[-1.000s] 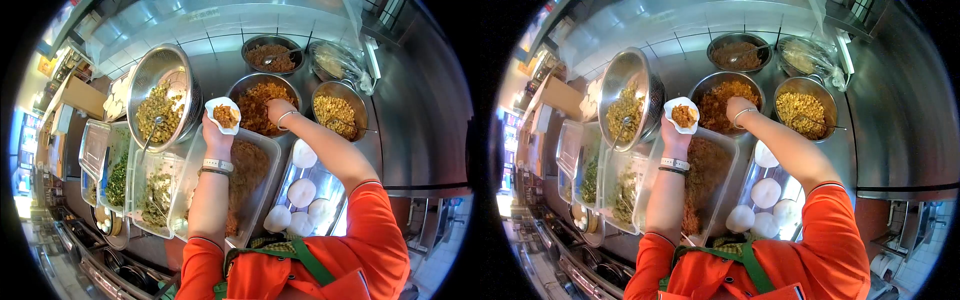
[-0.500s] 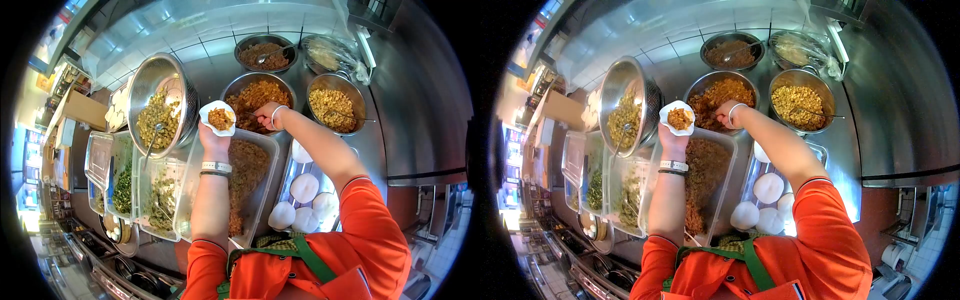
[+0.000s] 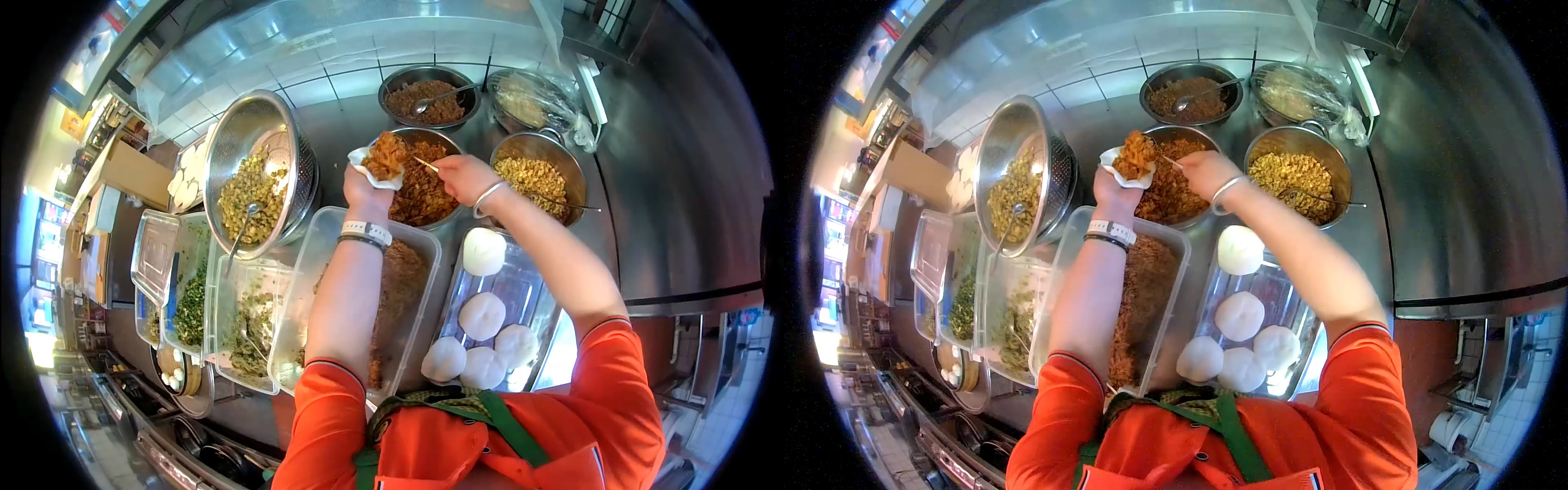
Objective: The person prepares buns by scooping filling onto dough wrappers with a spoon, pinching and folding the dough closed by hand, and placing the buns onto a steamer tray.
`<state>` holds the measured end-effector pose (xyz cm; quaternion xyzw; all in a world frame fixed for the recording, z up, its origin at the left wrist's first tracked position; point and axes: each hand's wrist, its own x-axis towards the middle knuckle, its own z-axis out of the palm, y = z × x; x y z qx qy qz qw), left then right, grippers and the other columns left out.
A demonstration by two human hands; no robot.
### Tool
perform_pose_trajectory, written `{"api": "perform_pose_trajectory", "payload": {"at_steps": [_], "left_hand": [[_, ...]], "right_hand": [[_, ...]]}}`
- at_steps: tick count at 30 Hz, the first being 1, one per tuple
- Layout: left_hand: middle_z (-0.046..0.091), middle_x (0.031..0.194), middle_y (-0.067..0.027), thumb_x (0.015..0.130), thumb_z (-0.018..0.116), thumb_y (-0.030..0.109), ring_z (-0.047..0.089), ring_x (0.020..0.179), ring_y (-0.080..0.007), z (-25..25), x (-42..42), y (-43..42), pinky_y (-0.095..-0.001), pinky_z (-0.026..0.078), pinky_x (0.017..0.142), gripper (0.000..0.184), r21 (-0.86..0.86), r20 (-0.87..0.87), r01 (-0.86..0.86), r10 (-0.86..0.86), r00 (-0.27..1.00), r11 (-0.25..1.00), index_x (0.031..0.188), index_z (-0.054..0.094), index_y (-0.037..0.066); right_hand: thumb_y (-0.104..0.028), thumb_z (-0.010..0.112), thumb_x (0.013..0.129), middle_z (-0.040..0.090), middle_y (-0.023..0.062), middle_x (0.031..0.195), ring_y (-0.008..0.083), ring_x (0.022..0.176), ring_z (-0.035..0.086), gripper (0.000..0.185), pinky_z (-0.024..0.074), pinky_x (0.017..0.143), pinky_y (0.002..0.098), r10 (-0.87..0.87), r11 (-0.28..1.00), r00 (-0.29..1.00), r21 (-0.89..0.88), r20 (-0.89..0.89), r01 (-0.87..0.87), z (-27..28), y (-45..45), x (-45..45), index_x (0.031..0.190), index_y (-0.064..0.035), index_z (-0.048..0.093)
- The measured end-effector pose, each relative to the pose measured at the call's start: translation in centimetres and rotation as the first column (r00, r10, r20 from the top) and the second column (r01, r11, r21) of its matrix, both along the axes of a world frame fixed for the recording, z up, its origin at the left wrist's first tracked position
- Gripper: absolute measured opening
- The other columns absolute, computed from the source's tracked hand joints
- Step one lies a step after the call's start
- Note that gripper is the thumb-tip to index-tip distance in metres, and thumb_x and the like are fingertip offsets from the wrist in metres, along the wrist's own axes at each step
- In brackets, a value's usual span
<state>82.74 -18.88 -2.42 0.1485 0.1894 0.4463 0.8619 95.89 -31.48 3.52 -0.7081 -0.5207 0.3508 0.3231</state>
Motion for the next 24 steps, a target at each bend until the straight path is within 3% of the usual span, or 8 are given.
{"api": "perform_pose_trajectory", "payload": {"at_steps": [2, 3, 4, 6, 9, 19, 22, 24], "left_hand": [[0.052, 0.105, -0.0109, 0.089, 0.02, 0.03, 0.05, 0.098, -0.0276, -0.4, 1.4, 0.1, -0.0435, 0.04, 0.085, 0.04, -0.016, 0.03, 0.021, -0.02, 0.999, 1.0, 0.108, 0.045, 0.006], [0.052, 0.105, -0.0109, 0.089, 0.02, 0.03, 0.05, 0.098, -0.0276, -0.4, 1.9, -0.1, -0.0435, 0.04, 0.085, 0.04, -0.015, 0.034, 0.026, -0.026, 0.999, 1.0, 0.108, 0.045, 0.006], [0.053, 0.102, -0.0108, 0.088, 0.023, 0.027, 0.051, 0.094, -0.0277, -0.2, 2.3, -0.4, -0.0433, 0.041, 0.085, 0.035, -0.079, 0.026, -0.03, 0.032, 0.999, 0.996, 0.103, 0.047, 0.006], [0.053, 0.099, -0.0107, 0.087, 0.026, 0.024, 0.052, 0.091, -0.0278, -0.3, 2.7, -0.8, -0.0432, 0.042, 0.084, 0.031, -0.142, 0.013, -0.087, 0.09, 0.996, 0.986, 0.098, 0.048, 0.006], [0.053, 0.096, -0.0067, 0.089, 0.025, 0.04, 0.05, 0.089, -0.0251, -0.8, 2.6, -1.3, -0.0416, 0.043, 0.078, 0.039, -0.246, -0.019, -0.08, 0.078, 0.997, 0.966, 0.101, 0.047, 0.01], [0.053, 0.095, -0.0062, 0.089, 0.025, 0.042, 0.051, 0.089, -0.0248, -2.5, 1.8, -1.8, -0.0399, 0.043, 0.078, 0.041, -0.189, -0.012, -0.011, 0.009, 1.0, 0.982, 0.099, 0.049, 0.011], [0.054, 0.095, -0.007, 0.088, 0.027, 0.036, 0.052, 0.089, -0.0249, -1.8, 1.0, -1.6, -0.0391, 0.044, 0.078, 0.036, -0.231, 0.103, 0.022, 0.001, 0.995, 0.973, 0.099, 0.05, 0.01], [0.055, 0.096, -0.0089, 0.086, 0.031, 0.031, 0.053, 0.089, -0.0256, -1.6, 0.4, -1.5, -0.0388, 0.045, 0.078, 0.033, -0.144, 0.157, 0.068, -0.045, 0.986, 0.987, 0.099, 0.051, 0.008]], "right_hand": [[-0.008, 0.044, 0.077, 0.06, 0.0186, 0.083, 0.0296, 0.076, 0.06, 0.031, 0.0467, 0.068, 0.0368, -0.099, 0.99, 0.856, 0.136, 0.508, 0.034, -0.7, -0.9, -2.2, 0.107, -0.0044, 0.049], [-0.007, 0.042, 0.076, 0.06, 0.0179, 0.081, 0.0288, 0.072, 0.06, 0.035, 0.0483, 0.061, 0.0383, -0.113, 0.993, 0.772, 0.101, 0.626, 0.063, -0.3, -1.8, -3.6, 0.111, -0.0061, 0.047], [-0.007, 0.044, 0.074, 0.057, 0.0123, 0.07, 0.0266, 0.056, 0.058, 0.041, 0.0473, 0.048, 0.0364, -0.209, 0.971, 0.662, 0.233, 0.72, 0.054, -1.7, -2.1, -4.5, 0.116, -0.0083, 0.044], [-0.008, 0.045, 0.073, 0.054, 0.0095, 0.068, 0.0226, 0.05, 0.057, 0.047, 0.0458, 0.043, 0.0339, -0.228, 0.964, 0.558, 0.267, 0.798, 0.012, -3.6, -2.9, -5.8, 0.12, -0.006, 0.041], [-0.011, 0.047, 0.071, 0.051, 0.0067, 0.065, 0.0184, 0.046, 0.055, 0.051, 0.0433, 0.038, 0.0314, -0.183, 0.971, 0.469, 0.234, 0.864, -0.051, -5.3, -3.5, -6.7, 0.121, -0.0032, 0.04], [-0.011, 0.046, 0.072, 0.053, 0.007, 0.064, 0.0204, 0.045, 0.055, 0.044, 0.0427, 0.038, 0.0331, -0.041, 0.987, 0.459, 0.107, 0.887, -0.12, -3.5, -4.3, -6.4, 0.115, -0.0033, 0.045], [-0.008, 0.044, 0.075, 0.058, 0.0101, 0.071, 0.0248, 0.056, 0.059, 0.032, 0.0455, 0.045, 0.0343, -0.142, 0.97, 0.629, 0.234, 0.765, -0.066, -0.7, -3.7, -4.8, 0.106, -0.0077, 0.05], [-0.01, 0.044, 0.08, 0.056, 0.0074, 0.062, 0.0201, 0.051, 0.056, 0.026, 0.0429, 0.042, 0.0319, -0.204, 0.941, 0.689, 0.334, 0.695, -0.059, 0.6, -3.5, -4.0, 0.105, -0.0088, 0.052]]}}
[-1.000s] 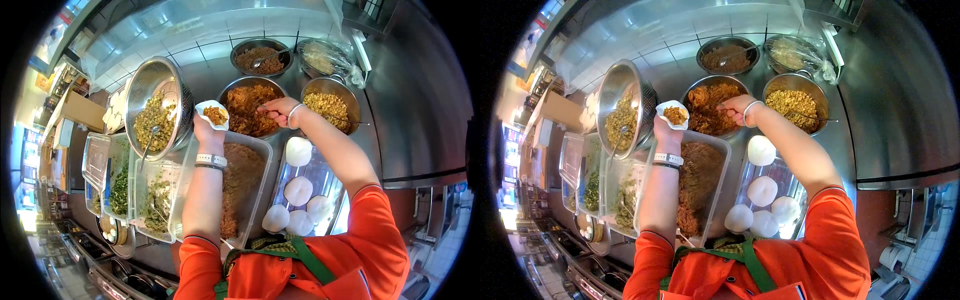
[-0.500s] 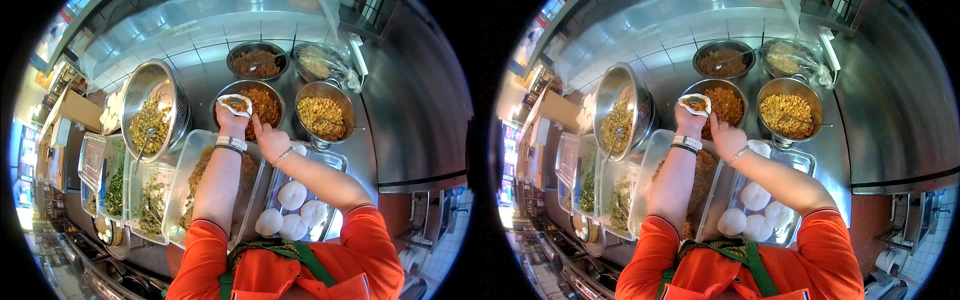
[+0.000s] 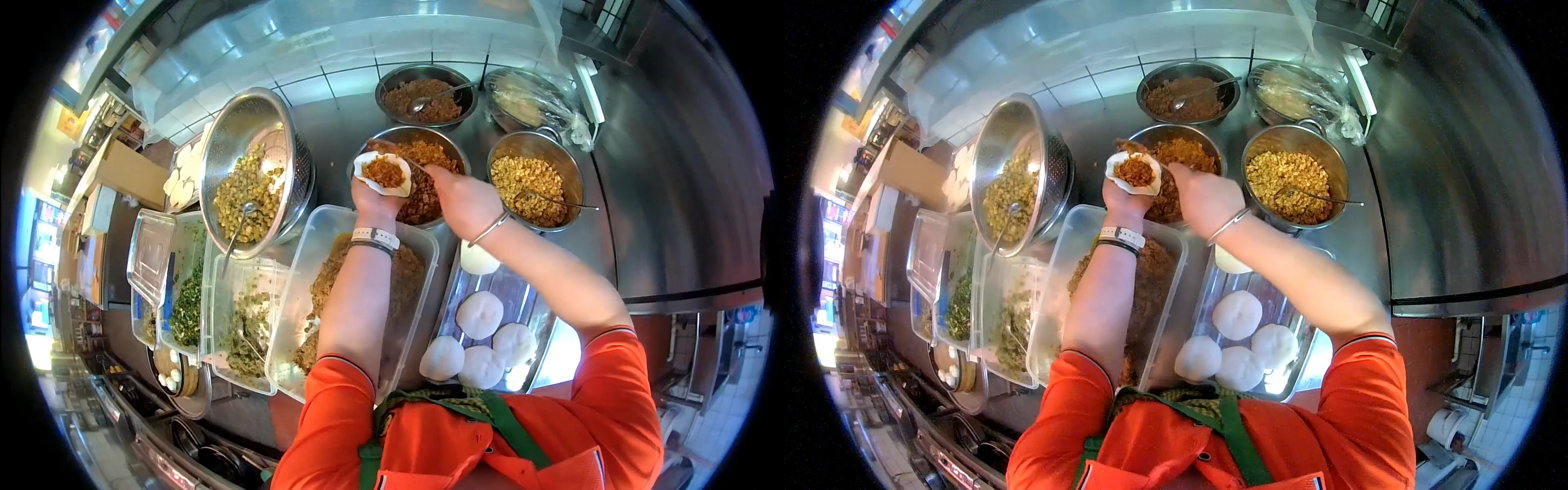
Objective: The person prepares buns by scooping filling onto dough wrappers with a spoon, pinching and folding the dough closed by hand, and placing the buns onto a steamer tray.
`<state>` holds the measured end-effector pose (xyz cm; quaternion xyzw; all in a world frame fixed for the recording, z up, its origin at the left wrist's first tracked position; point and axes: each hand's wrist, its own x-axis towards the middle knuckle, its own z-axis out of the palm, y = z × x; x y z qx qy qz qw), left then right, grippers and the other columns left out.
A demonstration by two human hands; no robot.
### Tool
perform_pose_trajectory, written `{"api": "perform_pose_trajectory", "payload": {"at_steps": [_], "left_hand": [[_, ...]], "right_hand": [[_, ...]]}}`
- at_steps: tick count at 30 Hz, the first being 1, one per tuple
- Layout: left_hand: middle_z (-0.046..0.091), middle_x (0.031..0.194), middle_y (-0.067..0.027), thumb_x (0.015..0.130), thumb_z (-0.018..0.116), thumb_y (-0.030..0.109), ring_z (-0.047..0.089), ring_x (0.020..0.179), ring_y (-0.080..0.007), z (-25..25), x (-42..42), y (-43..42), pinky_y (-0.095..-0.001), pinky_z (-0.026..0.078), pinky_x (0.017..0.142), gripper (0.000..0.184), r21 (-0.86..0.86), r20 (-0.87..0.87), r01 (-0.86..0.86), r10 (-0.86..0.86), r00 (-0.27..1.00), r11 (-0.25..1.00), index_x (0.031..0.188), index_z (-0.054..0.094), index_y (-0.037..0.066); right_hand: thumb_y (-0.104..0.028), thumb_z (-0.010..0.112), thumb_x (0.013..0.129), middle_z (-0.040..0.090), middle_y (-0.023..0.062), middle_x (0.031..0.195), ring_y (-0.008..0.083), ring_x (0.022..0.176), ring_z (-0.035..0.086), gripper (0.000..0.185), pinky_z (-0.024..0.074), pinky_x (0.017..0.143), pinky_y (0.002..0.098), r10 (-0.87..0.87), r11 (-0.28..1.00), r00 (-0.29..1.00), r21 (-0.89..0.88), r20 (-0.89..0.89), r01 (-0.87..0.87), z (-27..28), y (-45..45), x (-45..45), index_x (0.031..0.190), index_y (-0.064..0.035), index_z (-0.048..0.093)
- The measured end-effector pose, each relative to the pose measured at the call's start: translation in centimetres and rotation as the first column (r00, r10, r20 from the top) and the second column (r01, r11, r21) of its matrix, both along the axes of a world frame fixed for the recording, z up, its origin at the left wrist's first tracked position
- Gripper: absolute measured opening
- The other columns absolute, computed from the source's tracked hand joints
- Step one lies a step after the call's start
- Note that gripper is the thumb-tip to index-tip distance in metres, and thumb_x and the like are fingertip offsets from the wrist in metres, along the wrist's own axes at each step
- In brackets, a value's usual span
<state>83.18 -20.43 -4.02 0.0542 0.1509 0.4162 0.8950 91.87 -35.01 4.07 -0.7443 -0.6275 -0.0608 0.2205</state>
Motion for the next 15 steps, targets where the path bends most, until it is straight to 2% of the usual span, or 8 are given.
{"api": "perform_pose_trajectory", "payload": {"at_steps": [1, 2, 3, 5, 7, 10, 14, 15], "left_hand": [[0.056, 0.096, -0.01, 0.084, 0.034, 0.028, 0.055, 0.088, -0.0258, 0.5, -0.2, 0.0, -0.0388, 0.046, 0.076, 0.032, 0.007, 0.019, -0.001, 0.001, 1.0, 1.0, 0.098, 0.052, 0.005], [0.056, 0.096, -0.01, 0.084, 0.034, 0.028, 0.055, 0.088, -0.0258, 0.2, -0.4, 0.2, -0.0388, 0.046, 0.076, 0.032, 0.007, 0.019, -0.004, 0.004, 1.0, 1.0, 0.098, 0.052, 0.005], [0.057, 0.094, -0.0097, 0.085, 0.034, 0.028, 0.055, 0.087, -0.0257, 0.1, -0.6, 0.3, -0.0388, 0.046, 0.076, 0.032, 0.123, 0.06, 0.013, -0.021, 0.998, 0.992, 0.098, 0.052, 0.005], [0.058, 0.091, -0.0088, 0.084, 0.034, 0.031, 0.056, 0.086, -0.0257, -0.2, -0.8, 0.2, -0.0391, 0.046, 0.076, 0.034, 0.21, 0.084, 0.006, -0.024, 0.996, 0.978, 0.096, 0.053, 0.006], [0.058, 0.092, -0.0086, 0.084, 0.034, 0.032, 0.055, 0.087, -0.0255, 0.6, -1.1, -0.3, -0.0393, 0.045, 0.076, 0.034, 0.181, 0.045, 0.015, -0.024, 0.999, 0.983, 0.096, 0.053, 0.006], [0.057, 0.094, -0.0077, 0.085, 0.031, 0.033, 0.055, 0.089, -0.0244, 1.3, -1.7, -0.9, -0.0398, 0.044, 0.079, 0.036, 0.124, -0.058, 0.035, -0.028, 0.998, 0.992, 0.097, 0.053, 0.007], [0.056, 0.095, -0.0056, 0.086, 0.029, 0.034, 0.053, 0.091, -0.0232, 1.8, -2.4, 1.1, -0.0375, 0.043, 0.08, 0.037, 0.197, -0.104, -0.036, 0.057, 0.993, 0.98, 0.099, 0.052, 0.009], [0.056, 0.095, -0.0054, 0.087, 0.029, 0.034, 0.053, 0.091, -0.023, 1.7, -3.0, 1.7, -0.0374, 0.043, 0.08, 0.036, 0.178, -0.129, -0.08, 0.104, 0.986, 0.981, 0.098, 0.052, 0.009]], "right_hand": [[-0.01, 0.044, 0.08, 0.056, 0.0074, 0.062, 0.0201, 0.051, 0.056, 0.026, 0.0429, 0.042, 0.0319, 0.003, 1.0, 1.0, 0.0, -0.001, -0.003, -0.1, 0.3, 0.6, 0.105, -0.0088, 0.052], [-0.013, 0.043, 0.083, 0.051, 0.0047, 0.056, 0.0163, 0.046, 0.05, 0.023, 0.0383, 0.039, 0.0292, 0.027, 0.994, 0.92, -0.085, -0.39, -0.065, -0.3, 0.6, 1.3, 0.103, -0.0092, 0.054], [-0.014, 0.043, 0.084, 0.049, 0.0034, 0.054, 0.0144, 0.043, 0.047, 0.022, 0.036, 0.038, 0.0278, 0.032, 0.986, 0.824, -0.117, -0.566, -0.119, -0.6, 0.7, 1.5, 0.102, -0.0094, 0.054], [-0.017, 0.041, 0.087, 0.043, 0.0, 0.051, 0.0096, 0.039, 0.036, 0.021, 0.0281, 0.035, 0.024, -0.169, 0.938, 0.472, -0.289, -0.865, -0.193, -1.1, 0.7, 1.7, 0.1, -0.0097, 0.056], [-0.018, 0.04, 0.088, 0.036, -0.0033, 0.05, 0.0053, 0.038, 0.025, 0.022, 0.0175, 0.034, 0.0199, -0.409, 0.87, 0.102, -0.421, -0.907, -0.256, -1.7, 0.7, 1.5, 0.1, -0.0099, 0.056], [-0.019, 0.04, 0.088, 0.035, -0.0035, 0.05, 0.0052, 0.038, 0.023, 0.022, 0.016, 0.034, 0.0202, -0.485, 0.838, -0.05, -0.448, -0.873, -0.312, -1.5, 0.7, 1.7, 0.1, -0.0109, 0.057], [-0.017, 0.044, 0.083, 0.049, 0.0042, 0.055, 0.0135, 0.039, 0.04, 0.021, 0.0295, 0.036, 0.0276, -0.449, 0.819, -0.087, -0.37, -0.89, -0.438, -0.4, 1.2, 4.2, 0.097, -0.0086, 0.058], [-0.015, 0.045, 0.082, 0.055, 0.0088, 0.063, 0.0187, 0.047, 0.049, 0.021, 0.0364, 0.042, 0.0319, -0.235, 0.897, 0.412, -0.36, -0.88, -0.256, -0.2, 1.3, 4.5, 0.096, -0.0079, 0.058]]}}
